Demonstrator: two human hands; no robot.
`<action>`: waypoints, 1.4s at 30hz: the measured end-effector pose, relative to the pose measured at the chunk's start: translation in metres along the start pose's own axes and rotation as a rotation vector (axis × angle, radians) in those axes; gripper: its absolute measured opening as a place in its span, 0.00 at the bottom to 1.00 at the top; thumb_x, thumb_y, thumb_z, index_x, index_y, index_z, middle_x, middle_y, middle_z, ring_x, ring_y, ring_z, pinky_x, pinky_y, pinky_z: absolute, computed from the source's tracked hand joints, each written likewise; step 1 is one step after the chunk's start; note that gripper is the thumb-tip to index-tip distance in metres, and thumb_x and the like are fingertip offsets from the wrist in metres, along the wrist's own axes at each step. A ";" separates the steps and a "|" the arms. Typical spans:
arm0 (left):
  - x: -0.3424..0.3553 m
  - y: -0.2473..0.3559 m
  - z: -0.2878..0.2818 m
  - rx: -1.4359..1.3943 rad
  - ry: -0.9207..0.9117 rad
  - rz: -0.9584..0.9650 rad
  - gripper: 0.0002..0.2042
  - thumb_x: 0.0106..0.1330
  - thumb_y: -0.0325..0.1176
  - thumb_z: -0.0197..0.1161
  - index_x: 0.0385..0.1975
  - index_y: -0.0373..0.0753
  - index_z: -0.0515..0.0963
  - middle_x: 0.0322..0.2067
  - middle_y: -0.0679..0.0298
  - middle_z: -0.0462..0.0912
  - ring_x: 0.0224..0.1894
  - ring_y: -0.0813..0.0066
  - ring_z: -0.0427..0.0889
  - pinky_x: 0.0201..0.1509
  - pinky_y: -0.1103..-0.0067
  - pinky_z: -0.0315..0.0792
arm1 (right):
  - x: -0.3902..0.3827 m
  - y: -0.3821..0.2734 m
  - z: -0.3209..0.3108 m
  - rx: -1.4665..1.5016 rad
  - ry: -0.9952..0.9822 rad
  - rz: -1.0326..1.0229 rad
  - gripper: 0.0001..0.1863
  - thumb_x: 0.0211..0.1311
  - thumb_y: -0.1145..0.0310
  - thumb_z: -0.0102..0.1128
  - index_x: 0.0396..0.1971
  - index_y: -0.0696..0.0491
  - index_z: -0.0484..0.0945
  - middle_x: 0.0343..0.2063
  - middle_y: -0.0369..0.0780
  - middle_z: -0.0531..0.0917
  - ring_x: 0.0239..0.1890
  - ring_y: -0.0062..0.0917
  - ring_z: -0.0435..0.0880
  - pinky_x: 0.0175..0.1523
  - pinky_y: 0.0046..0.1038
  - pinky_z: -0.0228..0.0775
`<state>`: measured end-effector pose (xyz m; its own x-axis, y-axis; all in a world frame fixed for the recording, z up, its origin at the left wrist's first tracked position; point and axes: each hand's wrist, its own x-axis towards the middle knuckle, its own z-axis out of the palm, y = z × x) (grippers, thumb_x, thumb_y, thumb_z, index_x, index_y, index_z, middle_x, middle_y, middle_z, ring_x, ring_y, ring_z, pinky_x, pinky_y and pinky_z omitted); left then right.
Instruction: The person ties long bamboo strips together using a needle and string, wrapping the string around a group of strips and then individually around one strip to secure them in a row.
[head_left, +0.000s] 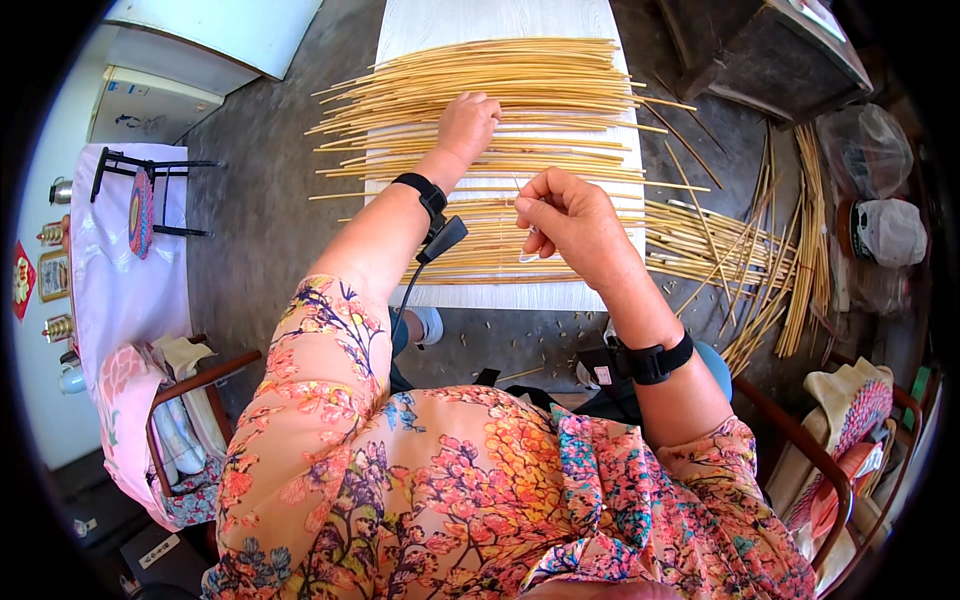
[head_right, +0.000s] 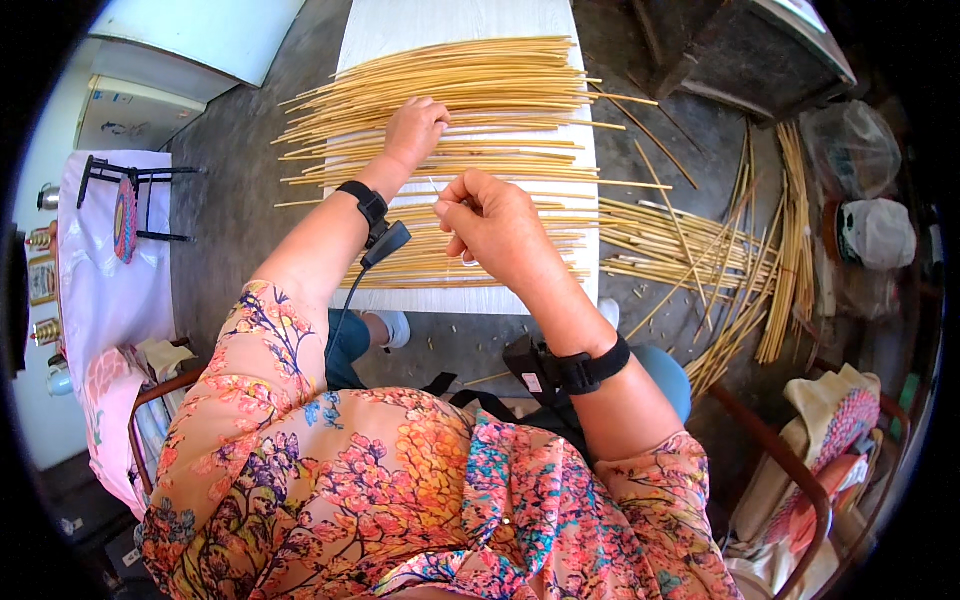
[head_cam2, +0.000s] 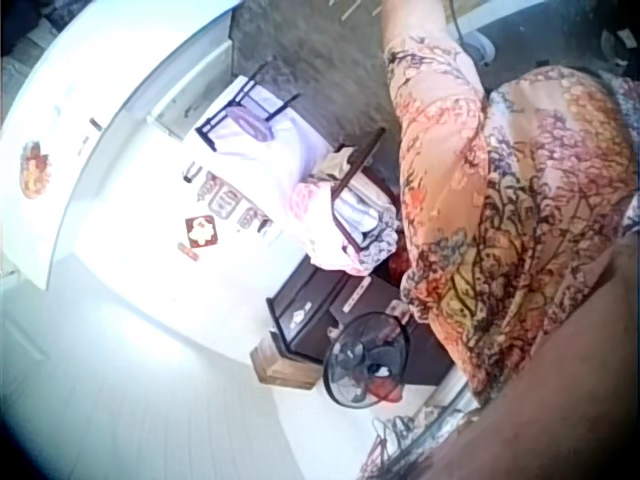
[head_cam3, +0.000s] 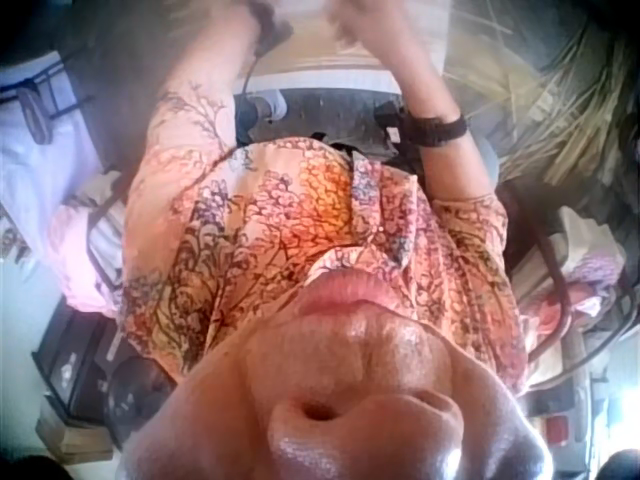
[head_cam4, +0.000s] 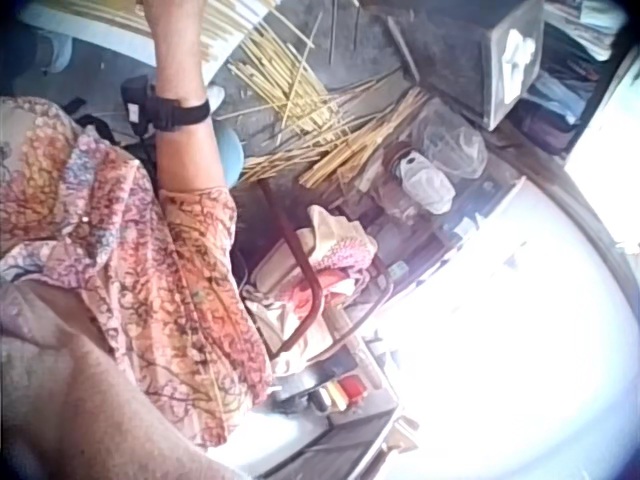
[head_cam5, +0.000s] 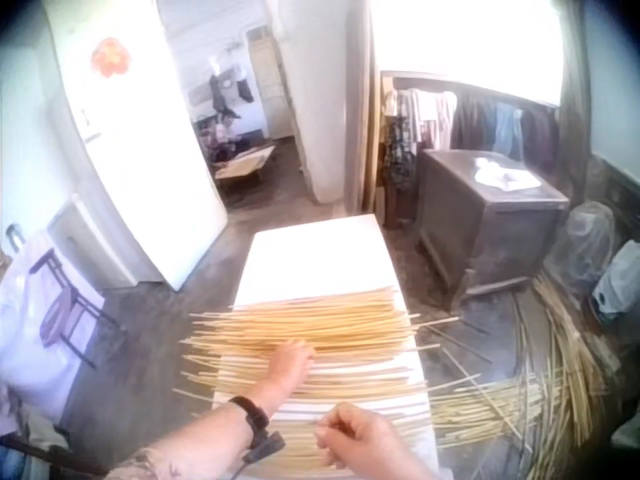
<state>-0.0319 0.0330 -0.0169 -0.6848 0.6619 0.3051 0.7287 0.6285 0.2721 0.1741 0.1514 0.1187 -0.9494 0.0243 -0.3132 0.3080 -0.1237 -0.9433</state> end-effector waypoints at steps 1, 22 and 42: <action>-0.001 -0.001 0.002 -0.010 0.023 0.006 0.01 0.49 0.29 0.61 0.19 0.44 0.78 0.26 0.66 0.77 0.35 0.64 0.74 0.39 0.71 0.71 | 0.000 0.001 -0.001 -0.003 0.001 -0.002 0.04 0.60 0.71 0.54 0.29 0.56 0.72 0.21 0.33 0.76 0.18 0.13 0.76 0.21 0.13 0.66; 0.004 -0.008 0.017 -0.075 0.012 -0.177 0.01 0.50 0.30 0.61 0.20 0.45 0.78 0.25 0.64 0.79 0.34 0.62 0.78 0.35 0.69 0.72 | -0.001 -0.003 0.000 0.017 -0.011 0.001 0.05 0.60 0.71 0.55 0.29 0.56 0.73 0.21 0.33 0.76 0.19 0.13 0.76 0.22 0.13 0.66; -0.001 -0.005 0.013 0.050 0.086 -0.058 0.02 0.51 0.32 0.61 0.20 0.45 0.79 0.23 0.65 0.76 0.33 0.64 0.76 0.37 0.70 0.71 | -0.005 -0.007 -0.002 0.042 0.040 0.007 0.04 0.58 0.73 0.56 0.29 0.57 0.72 0.20 0.34 0.76 0.18 0.14 0.75 0.21 0.15 0.66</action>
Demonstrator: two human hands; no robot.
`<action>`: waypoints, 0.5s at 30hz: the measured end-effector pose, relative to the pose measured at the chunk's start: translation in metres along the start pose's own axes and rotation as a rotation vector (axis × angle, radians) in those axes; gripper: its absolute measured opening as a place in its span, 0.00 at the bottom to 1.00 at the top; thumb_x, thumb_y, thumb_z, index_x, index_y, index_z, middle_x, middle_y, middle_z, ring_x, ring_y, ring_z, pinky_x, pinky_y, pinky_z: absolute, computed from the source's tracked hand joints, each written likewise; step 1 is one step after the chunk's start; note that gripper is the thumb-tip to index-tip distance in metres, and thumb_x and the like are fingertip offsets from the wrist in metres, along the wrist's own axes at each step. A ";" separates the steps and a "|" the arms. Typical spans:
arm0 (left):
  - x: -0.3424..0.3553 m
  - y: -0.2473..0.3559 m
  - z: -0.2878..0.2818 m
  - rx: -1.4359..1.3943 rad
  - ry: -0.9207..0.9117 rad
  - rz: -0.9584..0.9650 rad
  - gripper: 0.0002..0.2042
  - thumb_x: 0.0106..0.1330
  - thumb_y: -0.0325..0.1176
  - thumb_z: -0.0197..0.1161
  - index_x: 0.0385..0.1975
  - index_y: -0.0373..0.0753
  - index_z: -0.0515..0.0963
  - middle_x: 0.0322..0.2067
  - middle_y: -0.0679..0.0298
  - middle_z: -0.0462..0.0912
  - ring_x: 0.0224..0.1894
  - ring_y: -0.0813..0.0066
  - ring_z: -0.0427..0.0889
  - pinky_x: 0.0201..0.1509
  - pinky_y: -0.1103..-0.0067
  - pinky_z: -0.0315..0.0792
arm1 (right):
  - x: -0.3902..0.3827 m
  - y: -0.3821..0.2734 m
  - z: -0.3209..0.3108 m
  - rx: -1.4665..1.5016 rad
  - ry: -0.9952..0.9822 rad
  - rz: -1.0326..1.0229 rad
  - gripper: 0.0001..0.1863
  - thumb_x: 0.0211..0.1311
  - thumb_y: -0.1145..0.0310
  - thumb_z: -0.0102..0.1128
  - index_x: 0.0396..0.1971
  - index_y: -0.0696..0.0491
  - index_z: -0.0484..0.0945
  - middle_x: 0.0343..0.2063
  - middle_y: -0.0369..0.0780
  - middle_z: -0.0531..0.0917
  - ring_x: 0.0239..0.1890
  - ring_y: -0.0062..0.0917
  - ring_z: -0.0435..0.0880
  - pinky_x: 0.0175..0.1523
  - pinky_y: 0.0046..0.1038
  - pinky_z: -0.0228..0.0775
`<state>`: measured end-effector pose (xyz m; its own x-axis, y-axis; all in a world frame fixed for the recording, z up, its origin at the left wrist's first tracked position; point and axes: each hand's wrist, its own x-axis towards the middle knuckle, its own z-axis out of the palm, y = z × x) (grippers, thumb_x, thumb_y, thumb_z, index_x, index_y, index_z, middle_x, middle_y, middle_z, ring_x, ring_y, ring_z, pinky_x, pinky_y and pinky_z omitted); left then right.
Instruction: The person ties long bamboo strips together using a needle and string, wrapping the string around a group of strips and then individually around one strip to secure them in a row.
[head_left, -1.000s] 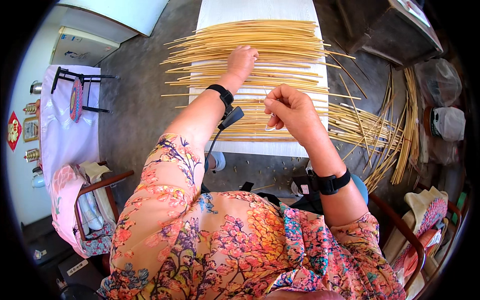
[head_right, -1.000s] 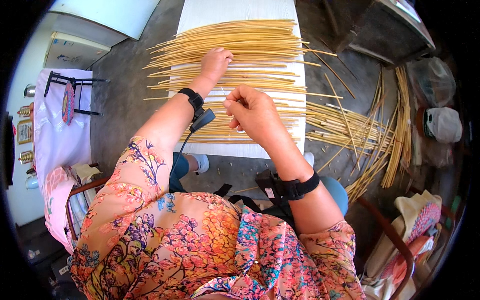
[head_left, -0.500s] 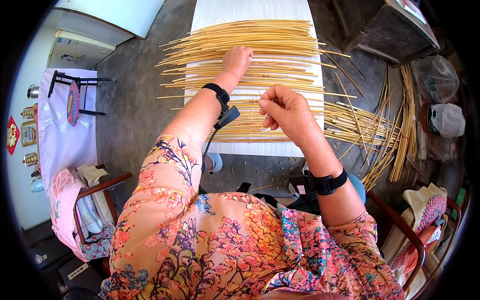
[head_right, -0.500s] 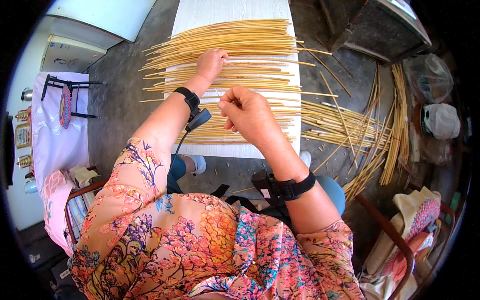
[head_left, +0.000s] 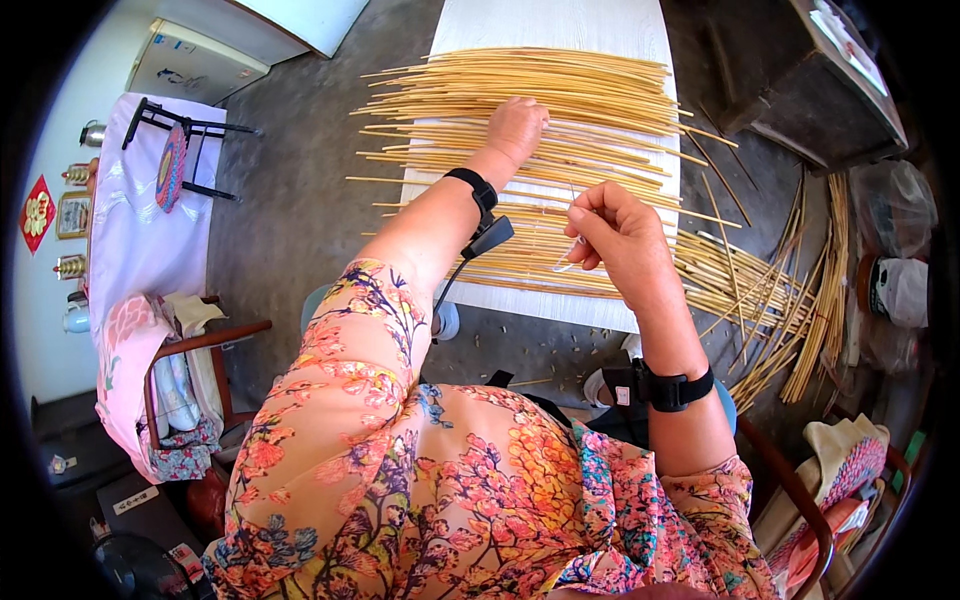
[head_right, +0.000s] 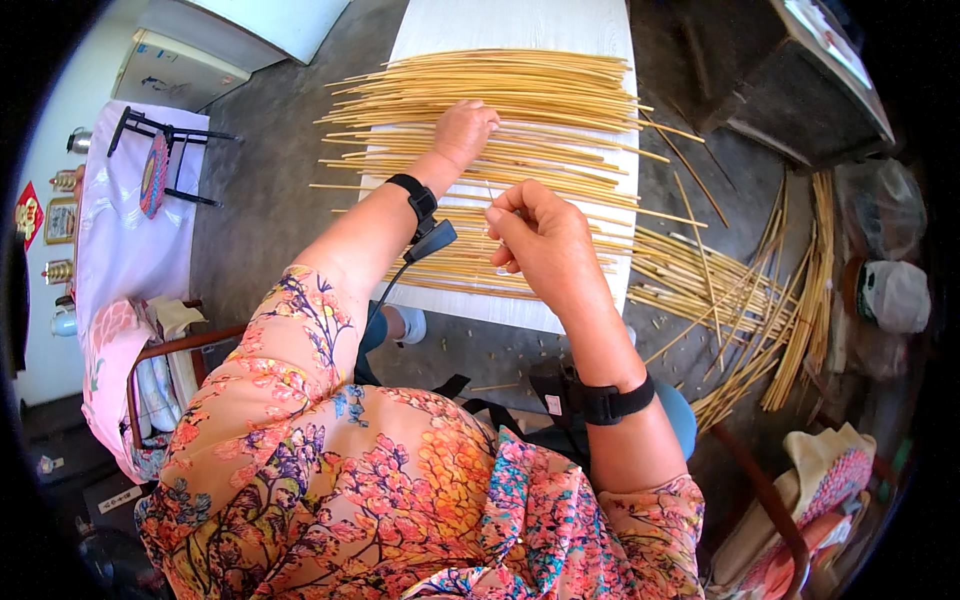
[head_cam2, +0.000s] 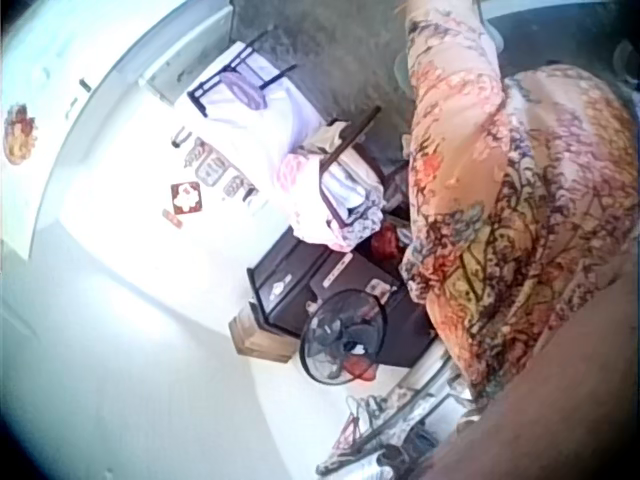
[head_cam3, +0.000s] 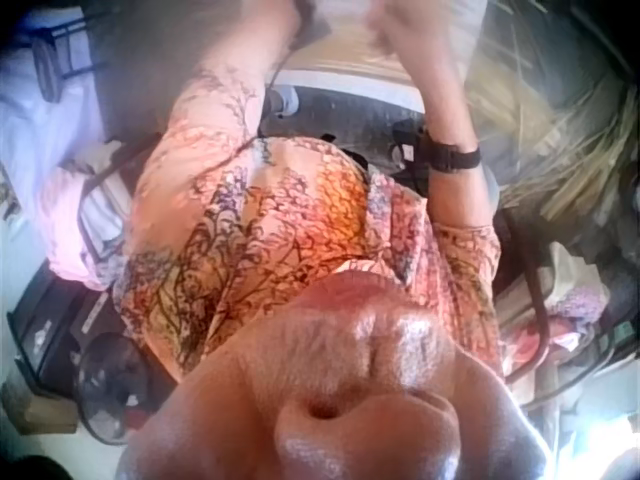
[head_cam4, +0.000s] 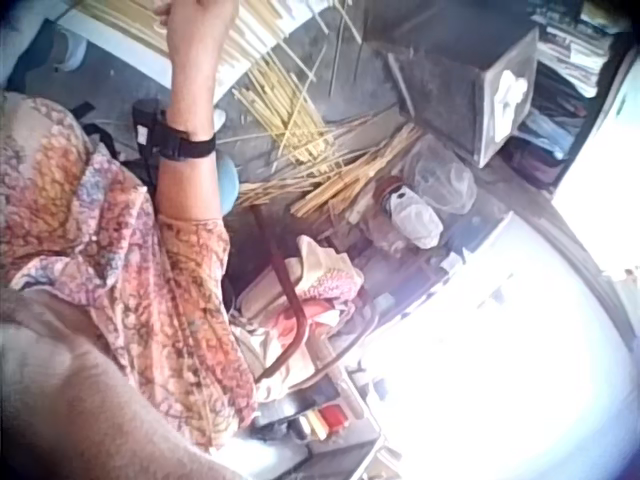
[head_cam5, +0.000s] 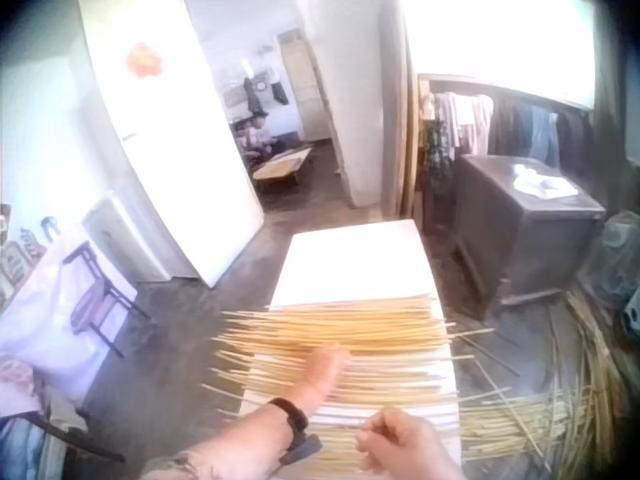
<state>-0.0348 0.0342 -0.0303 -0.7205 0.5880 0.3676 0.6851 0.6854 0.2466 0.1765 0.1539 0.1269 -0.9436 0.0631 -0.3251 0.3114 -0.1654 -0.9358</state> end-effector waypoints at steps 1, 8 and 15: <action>-0.001 -0.001 0.000 0.005 0.002 -0.004 0.02 0.51 0.31 0.60 0.19 0.45 0.79 0.23 0.64 0.77 0.34 0.64 0.76 0.37 0.70 0.71 | 0.000 0.000 0.001 0.000 -0.004 -0.001 0.04 0.58 0.73 0.56 0.29 0.57 0.72 0.20 0.34 0.76 0.18 0.14 0.75 0.21 0.15 0.66; -0.002 -0.003 -0.002 0.032 0.049 -0.020 0.04 0.50 0.28 0.58 0.18 0.46 0.78 0.24 0.63 0.77 0.34 0.63 0.76 0.38 0.71 0.70 | 0.001 0.002 -0.002 -0.009 -0.020 -0.009 0.04 0.60 0.72 0.54 0.29 0.56 0.72 0.21 0.33 0.77 0.19 0.13 0.76 0.22 0.13 0.66; 0.002 -0.006 -0.005 0.047 -0.010 -0.125 0.03 0.50 0.28 0.60 0.20 0.46 0.78 0.26 0.65 0.76 0.36 0.64 0.74 0.39 0.71 0.70 | 0.003 0.000 -0.003 -0.068 -0.017 -0.004 0.04 0.60 0.71 0.55 0.28 0.55 0.72 0.21 0.33 0.76 0.18 0.12 0.75 0.22 0.13 0.65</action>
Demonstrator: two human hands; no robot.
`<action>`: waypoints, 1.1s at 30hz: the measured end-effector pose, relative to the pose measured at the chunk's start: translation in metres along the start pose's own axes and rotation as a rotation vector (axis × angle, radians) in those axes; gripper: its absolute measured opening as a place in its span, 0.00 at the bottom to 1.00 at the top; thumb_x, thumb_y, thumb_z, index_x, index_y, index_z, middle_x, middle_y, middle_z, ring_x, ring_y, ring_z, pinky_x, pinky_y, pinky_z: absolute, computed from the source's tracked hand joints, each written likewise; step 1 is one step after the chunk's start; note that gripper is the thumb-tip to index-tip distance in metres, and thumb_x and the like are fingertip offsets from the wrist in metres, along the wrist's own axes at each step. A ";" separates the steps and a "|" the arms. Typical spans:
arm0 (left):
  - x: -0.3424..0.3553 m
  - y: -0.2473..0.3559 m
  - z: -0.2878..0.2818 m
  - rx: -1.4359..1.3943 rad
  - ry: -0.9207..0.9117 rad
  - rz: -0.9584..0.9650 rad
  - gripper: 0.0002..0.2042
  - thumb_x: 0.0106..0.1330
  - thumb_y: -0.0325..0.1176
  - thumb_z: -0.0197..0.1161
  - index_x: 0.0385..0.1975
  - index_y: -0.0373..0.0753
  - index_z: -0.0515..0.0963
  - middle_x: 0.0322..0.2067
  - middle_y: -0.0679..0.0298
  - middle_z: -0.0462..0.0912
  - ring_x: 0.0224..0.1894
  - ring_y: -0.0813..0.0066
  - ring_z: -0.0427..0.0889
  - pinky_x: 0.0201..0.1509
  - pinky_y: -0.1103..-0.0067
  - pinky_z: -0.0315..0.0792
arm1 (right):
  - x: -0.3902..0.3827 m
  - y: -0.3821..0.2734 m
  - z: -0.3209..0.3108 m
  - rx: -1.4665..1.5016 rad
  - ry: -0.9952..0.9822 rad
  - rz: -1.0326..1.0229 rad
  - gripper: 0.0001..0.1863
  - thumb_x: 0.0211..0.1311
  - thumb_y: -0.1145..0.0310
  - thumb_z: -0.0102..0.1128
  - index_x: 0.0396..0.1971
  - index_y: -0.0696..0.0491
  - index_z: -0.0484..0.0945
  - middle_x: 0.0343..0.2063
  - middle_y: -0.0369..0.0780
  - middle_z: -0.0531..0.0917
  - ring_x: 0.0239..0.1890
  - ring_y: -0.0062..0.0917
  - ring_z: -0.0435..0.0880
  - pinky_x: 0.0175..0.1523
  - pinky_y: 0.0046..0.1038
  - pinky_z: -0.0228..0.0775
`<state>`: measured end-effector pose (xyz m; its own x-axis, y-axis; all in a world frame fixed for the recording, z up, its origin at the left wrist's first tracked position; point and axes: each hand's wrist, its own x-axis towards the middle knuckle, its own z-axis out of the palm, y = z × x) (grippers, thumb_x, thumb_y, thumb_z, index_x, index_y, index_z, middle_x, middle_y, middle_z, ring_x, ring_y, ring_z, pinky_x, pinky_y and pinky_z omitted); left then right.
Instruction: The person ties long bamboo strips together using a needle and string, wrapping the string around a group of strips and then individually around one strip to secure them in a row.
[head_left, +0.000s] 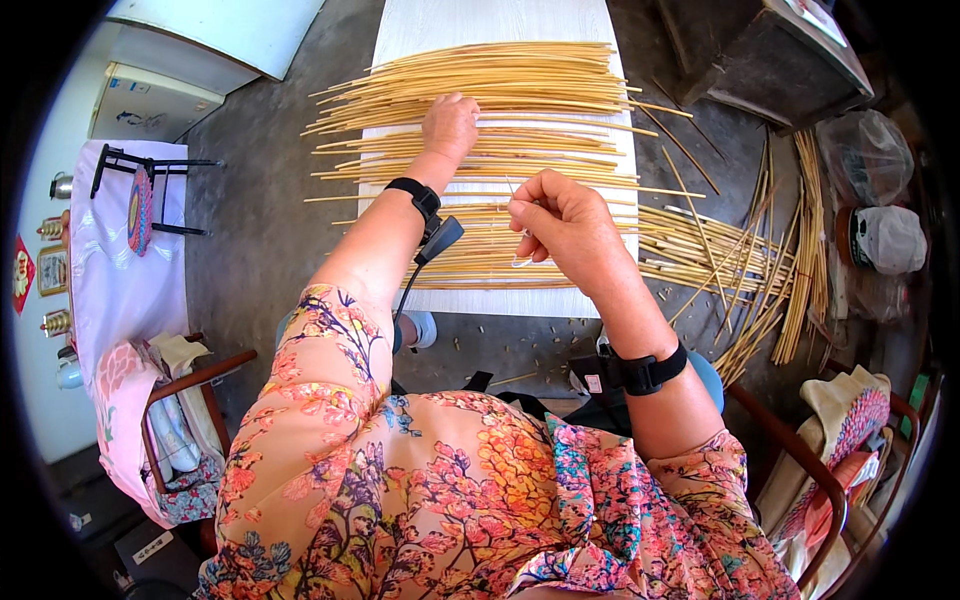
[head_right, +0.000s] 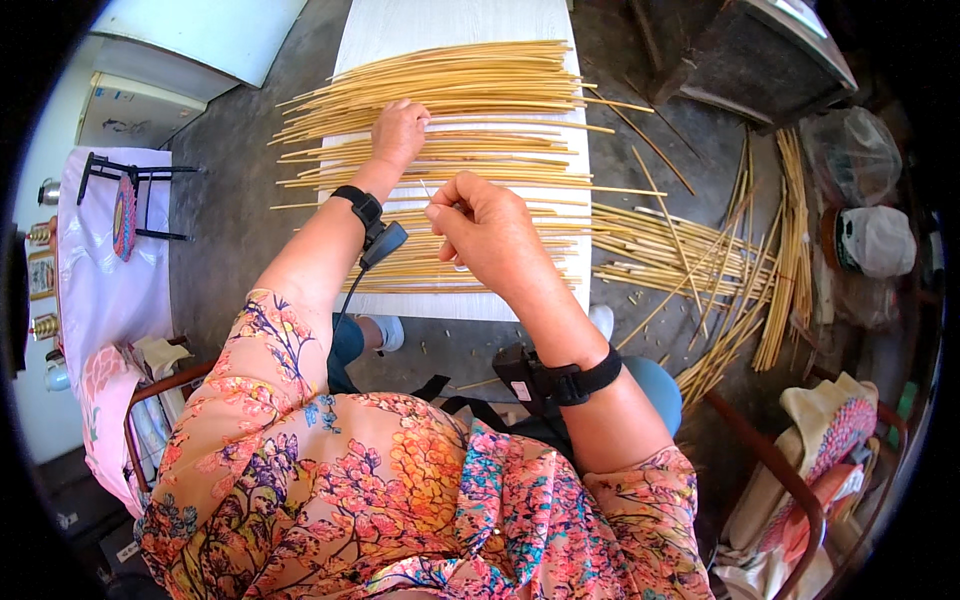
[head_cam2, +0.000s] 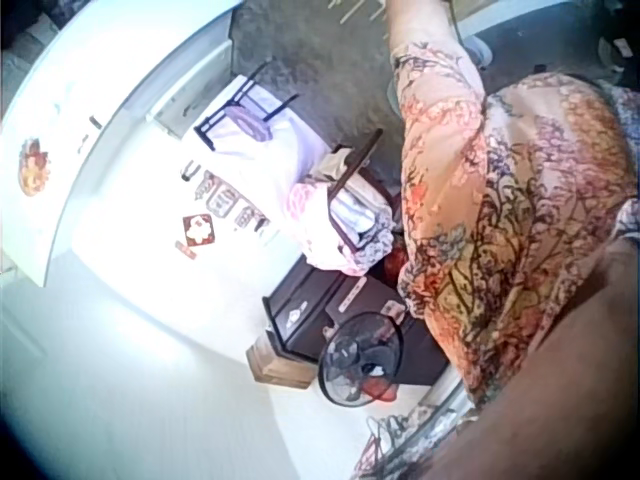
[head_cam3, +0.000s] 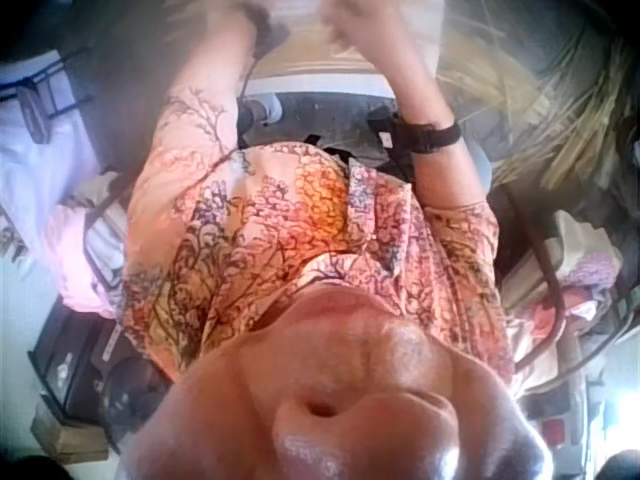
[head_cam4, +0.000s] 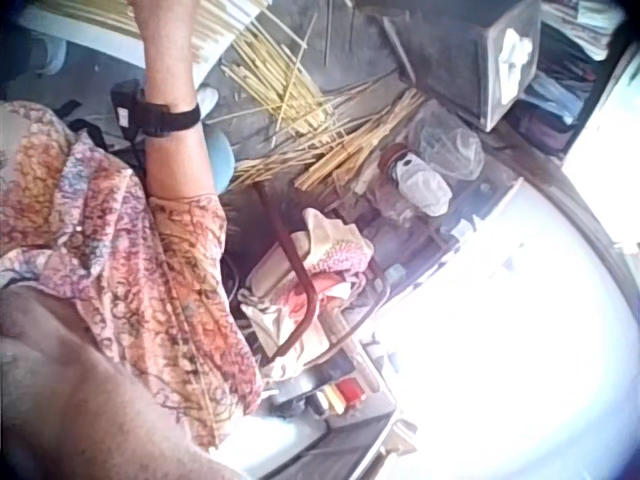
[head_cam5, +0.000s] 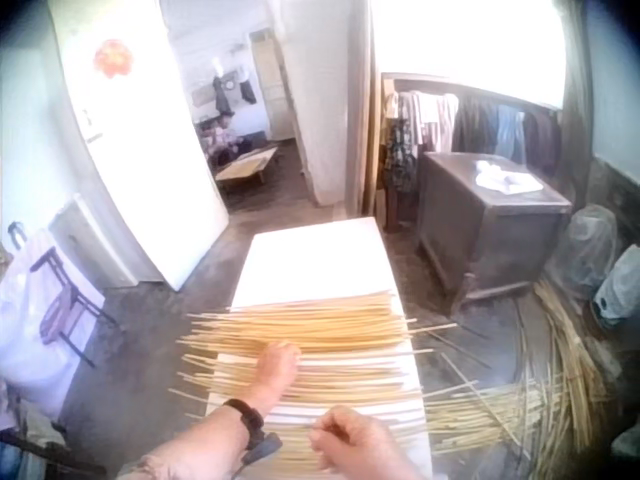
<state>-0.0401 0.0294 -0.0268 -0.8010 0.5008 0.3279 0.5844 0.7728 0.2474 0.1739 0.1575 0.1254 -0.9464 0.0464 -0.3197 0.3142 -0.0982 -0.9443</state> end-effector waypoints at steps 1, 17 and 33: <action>0.001 -0.001 0.000 0.004 -0.008 -0.001 0.03 0.50 0.28 0.60 0.20 0.46 0.78 0.26 0.66 0.76 0.36 0.64 0.74 0.39 0.71 0.70 | 0.000 -0.001 0.000 -0.006 0.000 0.001 0.04 0.60 0.71 0.55 0.28 0.55 0.72 0.21 0.33 0.76 0.18 0.12 0.75 0.22 0.13 0.65; 0.000 -0.024 -0.006 -0.037 0.070 -0.032 0.04 0.52 0.26 0.59 0.26 0.43 0.78 0.29 0.64 0.79 0.37 0.61 0.76 0.40 0.69 0.70 | 0.000 -0.001 -0.004 0.053 0.031 0.007 0.03 0.60 0.72 0.54 0.30 0.56 0.73 0.22 0.33 0.77 0.19 0.13 0.76 0.23 0.14 0.66; -0.010 -0.029 -0.015 -0.110 0.110 0.004 0.05 0.52 0.26 0.60 0.28 0.44 0.78 0.27 0.65 0.78 0.34 0.63 0.76 0.36 0.71 0.71 | 0.004 0.002 -0.009 0.086 0.110 -0.059 0.04 0.61 0.72 0.53 0.30 0.56 0.73 0.22 0.34 0.78 0.20 0.14 0.77 0.22 0.14 0.66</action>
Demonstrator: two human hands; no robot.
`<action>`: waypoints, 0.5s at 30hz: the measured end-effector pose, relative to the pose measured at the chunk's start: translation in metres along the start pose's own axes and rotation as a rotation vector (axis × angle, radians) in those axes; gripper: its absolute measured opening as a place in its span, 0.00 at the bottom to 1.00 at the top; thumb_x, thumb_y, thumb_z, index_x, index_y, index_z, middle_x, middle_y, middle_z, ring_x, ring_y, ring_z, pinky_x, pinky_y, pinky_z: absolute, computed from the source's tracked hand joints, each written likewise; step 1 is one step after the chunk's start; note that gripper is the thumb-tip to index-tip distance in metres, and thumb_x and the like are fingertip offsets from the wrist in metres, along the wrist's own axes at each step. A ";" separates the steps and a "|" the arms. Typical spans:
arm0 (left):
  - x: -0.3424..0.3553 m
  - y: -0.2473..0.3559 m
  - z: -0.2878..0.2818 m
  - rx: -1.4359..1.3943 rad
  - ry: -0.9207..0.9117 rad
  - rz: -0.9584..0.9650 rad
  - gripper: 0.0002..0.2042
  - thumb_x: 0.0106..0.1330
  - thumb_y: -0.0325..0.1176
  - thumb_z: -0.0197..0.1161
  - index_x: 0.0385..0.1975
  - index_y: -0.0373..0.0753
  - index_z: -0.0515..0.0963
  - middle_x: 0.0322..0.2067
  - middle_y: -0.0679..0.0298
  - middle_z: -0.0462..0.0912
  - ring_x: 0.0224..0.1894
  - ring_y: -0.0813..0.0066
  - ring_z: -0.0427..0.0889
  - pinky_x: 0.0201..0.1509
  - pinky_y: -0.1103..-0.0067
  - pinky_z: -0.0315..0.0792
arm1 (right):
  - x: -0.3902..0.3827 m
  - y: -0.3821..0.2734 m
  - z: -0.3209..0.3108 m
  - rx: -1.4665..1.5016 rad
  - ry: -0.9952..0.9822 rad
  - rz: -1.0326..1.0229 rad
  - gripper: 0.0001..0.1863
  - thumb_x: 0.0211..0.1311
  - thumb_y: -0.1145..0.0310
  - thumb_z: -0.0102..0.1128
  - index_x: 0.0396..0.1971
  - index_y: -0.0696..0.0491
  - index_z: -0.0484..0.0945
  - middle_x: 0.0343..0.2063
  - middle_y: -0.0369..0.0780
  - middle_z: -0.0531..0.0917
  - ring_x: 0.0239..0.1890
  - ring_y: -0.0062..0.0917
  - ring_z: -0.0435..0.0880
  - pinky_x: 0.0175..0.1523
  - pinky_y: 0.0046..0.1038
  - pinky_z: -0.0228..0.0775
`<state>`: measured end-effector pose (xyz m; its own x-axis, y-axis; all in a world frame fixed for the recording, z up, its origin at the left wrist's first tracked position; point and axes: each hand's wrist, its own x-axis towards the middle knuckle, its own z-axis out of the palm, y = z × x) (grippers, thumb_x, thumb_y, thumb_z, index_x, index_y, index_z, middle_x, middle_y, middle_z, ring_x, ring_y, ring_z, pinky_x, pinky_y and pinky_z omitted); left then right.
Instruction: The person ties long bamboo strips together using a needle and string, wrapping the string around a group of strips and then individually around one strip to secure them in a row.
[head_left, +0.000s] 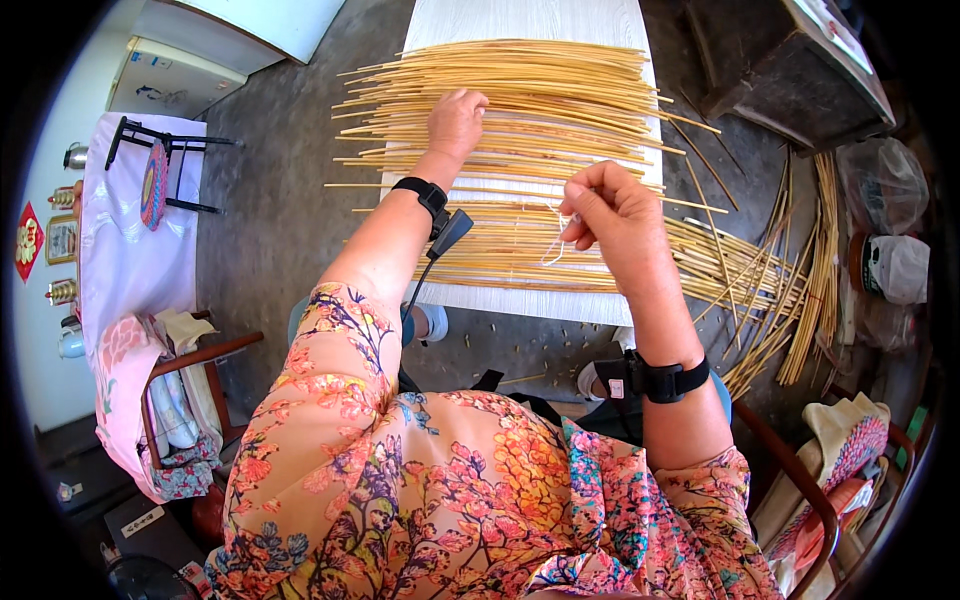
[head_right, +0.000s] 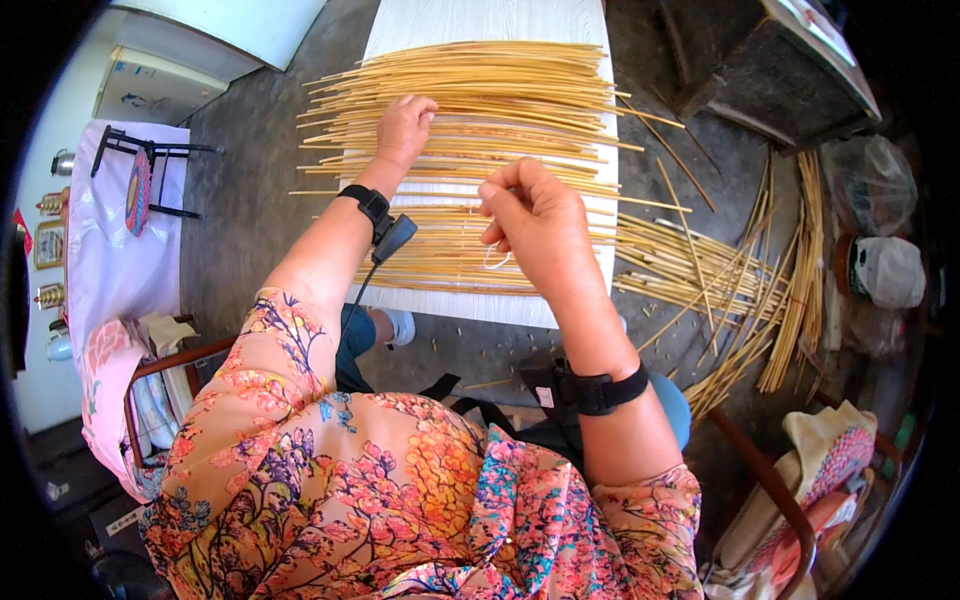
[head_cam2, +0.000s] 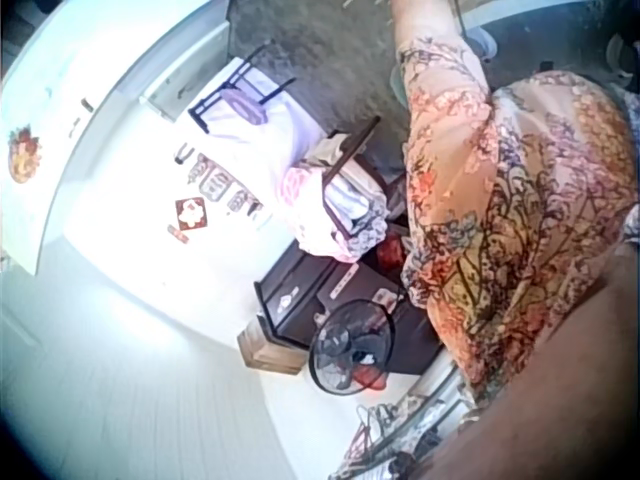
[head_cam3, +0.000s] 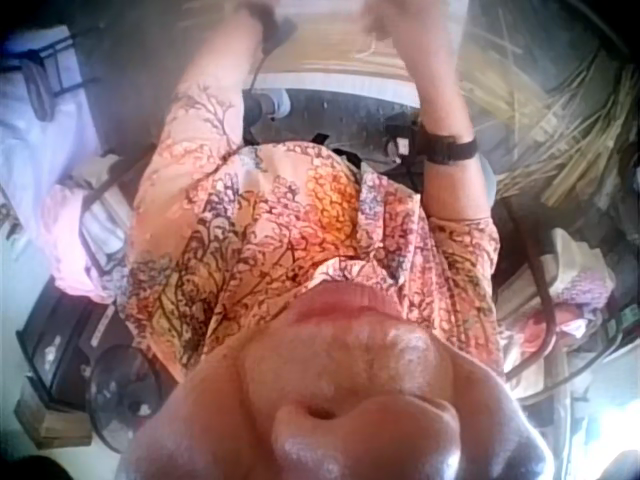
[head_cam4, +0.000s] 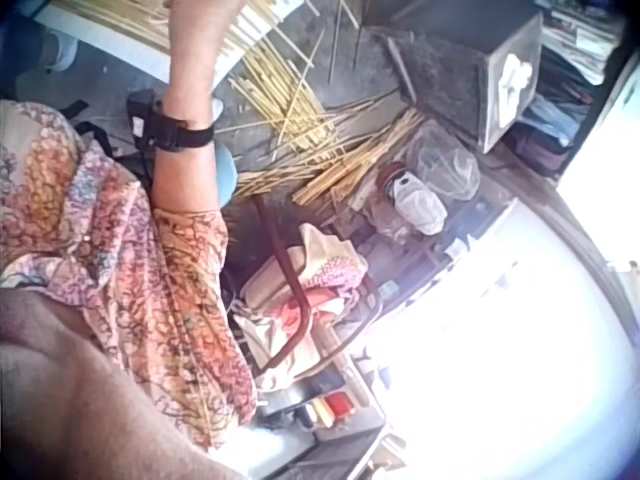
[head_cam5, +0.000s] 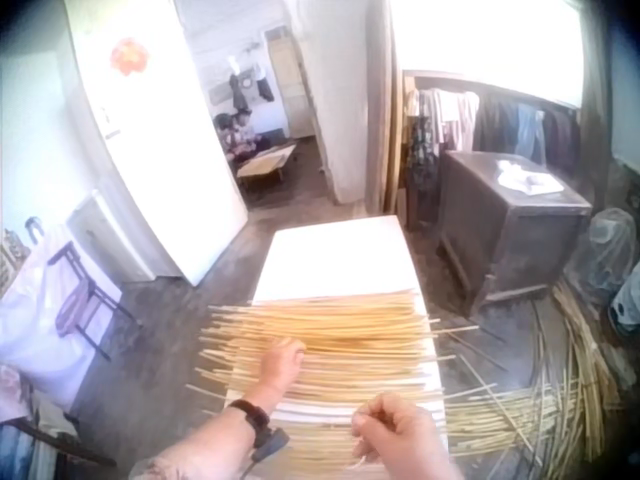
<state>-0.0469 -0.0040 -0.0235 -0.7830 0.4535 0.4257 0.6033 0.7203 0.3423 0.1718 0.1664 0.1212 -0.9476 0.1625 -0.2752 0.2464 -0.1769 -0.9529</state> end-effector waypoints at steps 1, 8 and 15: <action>0.000 0.003 -0.001 -0.018 -0.007 0.001 0.04 0.52 0.26 0.61 0.27 0.43 0.78 0.27 0.65 0.78 0.34 0.63 0.76 0.36 0.71 0.71 | 0.001 -0.003 0.000 0.044 0.039 -0.025 0.03 0.60 0.73 0.54 0.29 0.57 0.73 0.20 0.35 0.77 0.18 0.14 0.75 0.21 0.14 0.65; -0.005 0.020 0.008 -0.059 -0.127 0.038 0.01 0.51 0.28 0.61 0.20 0.43 0.78 0.25 0.65 0.76 0.33 0.63 0.75 0.38 0.70 0.71 | 0.001 -0.007 -0.004 0.054 0.137 -0.046 0.06 0.61 0.70 0.54 0.32 0.57 0.74 0.24 0.36 0.79 0.20 0.15 0.77 0.25 0.15 0.67; -0.006 0.032 0.016 0.043 -0.047 0.106 0.02 0.51 0.28 0.59 0.20 0.43 0.79 0.23 0.66 0.76 0.33 0.65 0.75 0.38 0.71 0.71 | 0.001 -0.007 -0.004 0.065 0.150 -0.021 0.06 0.61 0.70 0.54 0.32 0.57 0.74 0.23 0.36 0.79 0.20 0.16 0.76 0.24 0.15 0.66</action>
<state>-0.0257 0.0246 -0.0281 -0.7221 0.5513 0.4178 0.6766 0.6888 0.2605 0.1701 0.1717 0.1270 -0.9103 0.3089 -0.2757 0.2083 -0.2337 -0.9497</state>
